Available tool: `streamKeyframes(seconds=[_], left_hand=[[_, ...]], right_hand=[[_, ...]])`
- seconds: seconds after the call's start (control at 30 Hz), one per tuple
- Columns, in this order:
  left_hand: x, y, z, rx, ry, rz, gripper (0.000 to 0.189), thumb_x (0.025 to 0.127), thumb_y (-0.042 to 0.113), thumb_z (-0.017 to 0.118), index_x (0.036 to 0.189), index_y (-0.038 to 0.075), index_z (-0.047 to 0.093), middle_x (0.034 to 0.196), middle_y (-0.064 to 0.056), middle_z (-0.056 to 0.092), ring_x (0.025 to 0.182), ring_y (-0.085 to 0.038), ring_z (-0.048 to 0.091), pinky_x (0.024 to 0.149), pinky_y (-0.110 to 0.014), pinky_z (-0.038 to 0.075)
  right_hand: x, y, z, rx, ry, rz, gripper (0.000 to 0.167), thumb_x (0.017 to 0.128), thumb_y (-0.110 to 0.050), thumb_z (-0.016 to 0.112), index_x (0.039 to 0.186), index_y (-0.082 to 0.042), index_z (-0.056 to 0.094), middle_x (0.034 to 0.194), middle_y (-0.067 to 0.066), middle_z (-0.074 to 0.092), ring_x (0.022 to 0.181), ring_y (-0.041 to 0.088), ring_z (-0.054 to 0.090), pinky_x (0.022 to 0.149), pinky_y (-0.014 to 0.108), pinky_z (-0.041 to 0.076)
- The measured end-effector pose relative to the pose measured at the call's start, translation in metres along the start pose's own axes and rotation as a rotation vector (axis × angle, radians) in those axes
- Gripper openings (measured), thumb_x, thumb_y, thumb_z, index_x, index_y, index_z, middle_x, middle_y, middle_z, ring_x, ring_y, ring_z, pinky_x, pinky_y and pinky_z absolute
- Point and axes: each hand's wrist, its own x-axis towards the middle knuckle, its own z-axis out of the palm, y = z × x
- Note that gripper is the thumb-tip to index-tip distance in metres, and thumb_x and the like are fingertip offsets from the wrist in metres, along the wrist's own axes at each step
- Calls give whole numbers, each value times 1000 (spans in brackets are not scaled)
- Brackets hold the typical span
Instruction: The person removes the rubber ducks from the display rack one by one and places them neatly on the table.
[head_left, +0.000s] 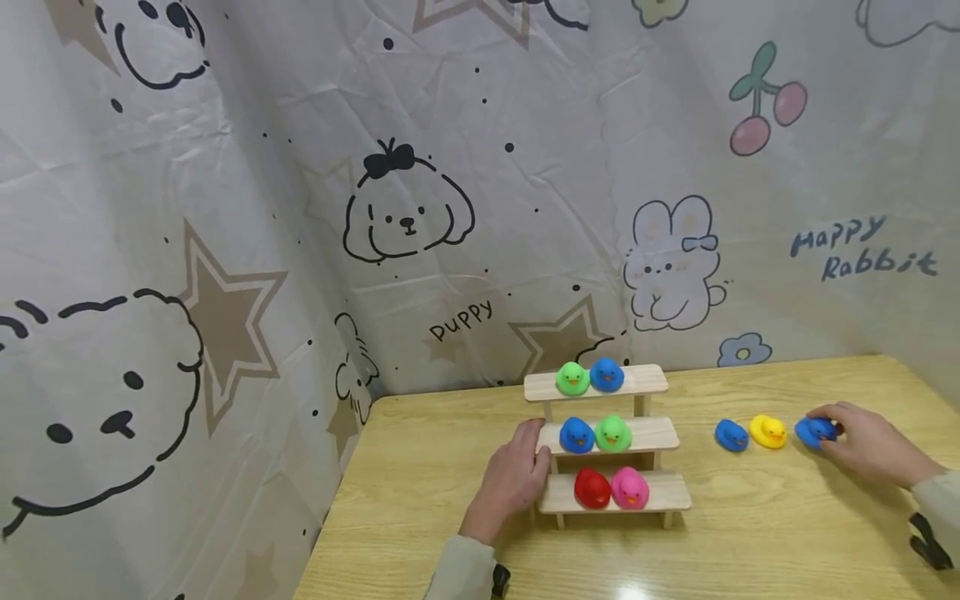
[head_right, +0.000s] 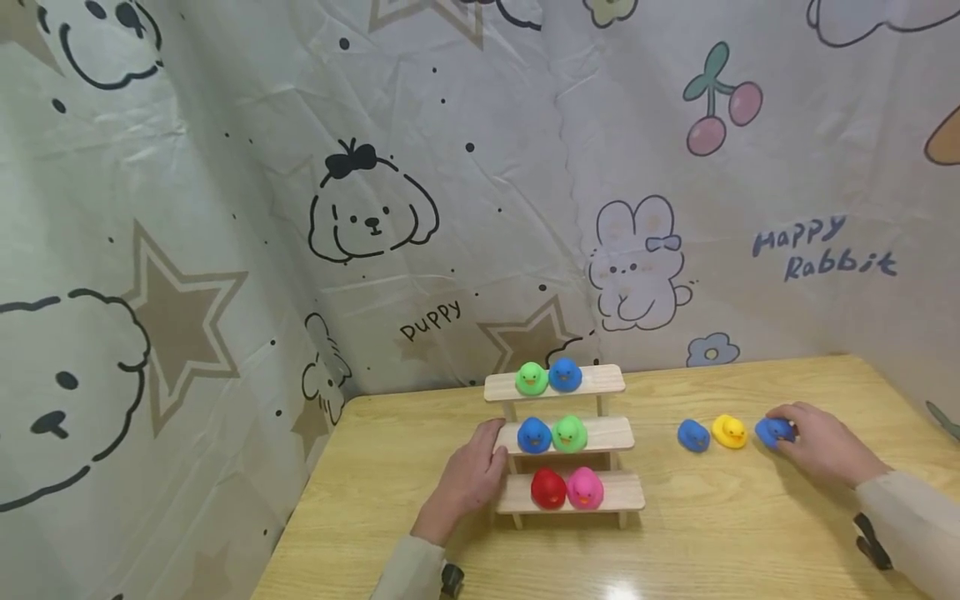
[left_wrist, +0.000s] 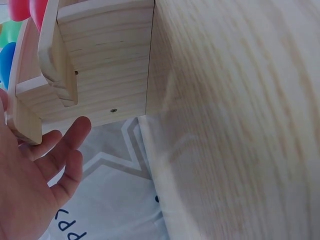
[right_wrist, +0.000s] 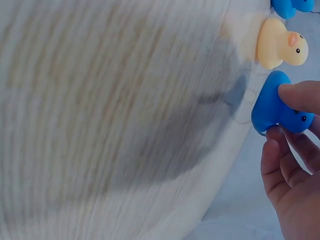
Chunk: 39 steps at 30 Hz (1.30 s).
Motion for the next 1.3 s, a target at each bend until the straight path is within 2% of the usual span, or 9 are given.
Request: streamKeyframes(seconds=[0.3, 0.6, 0.87, 1.3], left_hand=[[-2, 2, 1, -5, -9, -13, 48, 100, 31, 29, 142, 9, 36, 141, -5, 41, 114, -22, 53, 95, -38, 44], [-3, 2, 2, 6, -4, -8, 47, 100, 30, 30, 141, 8, 38, 140, -6, 42, 113, -23, 54, 94, -39, 45], [-3, 1, 1, 24, -1, -11, 45, 100, 28, 31, 140, 8, 38, 140, -6, 43, 112, -23, 55, 93, -38, 45], [-2, 2, -2, 20, 3, -5, 46, 100, 30, 30, 140, 9, 38, 140, -6, 43, 111, -22, 55, 93, -38, 45]], right_hand=[[9, 4, 10, -7, -31, -25, 39, 73, -1, 73, 105, 14, 58, 98, 30, 57, 84, 41, 57, 69, 53, 48], [12, 7, 14, -20, -44, 6, 37, 73, 0, 74, 103, 14, 58, 96, 30, 56, 84, 42, 56, 70, 54, 47], [16, 8, 15, -54, -19, -13, 33, 72, 4, 73, 100, 14, 58, 95, 29, 57, 88, 47, 56, 74, 57, 46], [19, 9, 15, -77, -3, -37, 31, 73, 4, 73, 99, 13, 58, 91, 26, 57, 88, 48, 56, 73, 57, 46]])
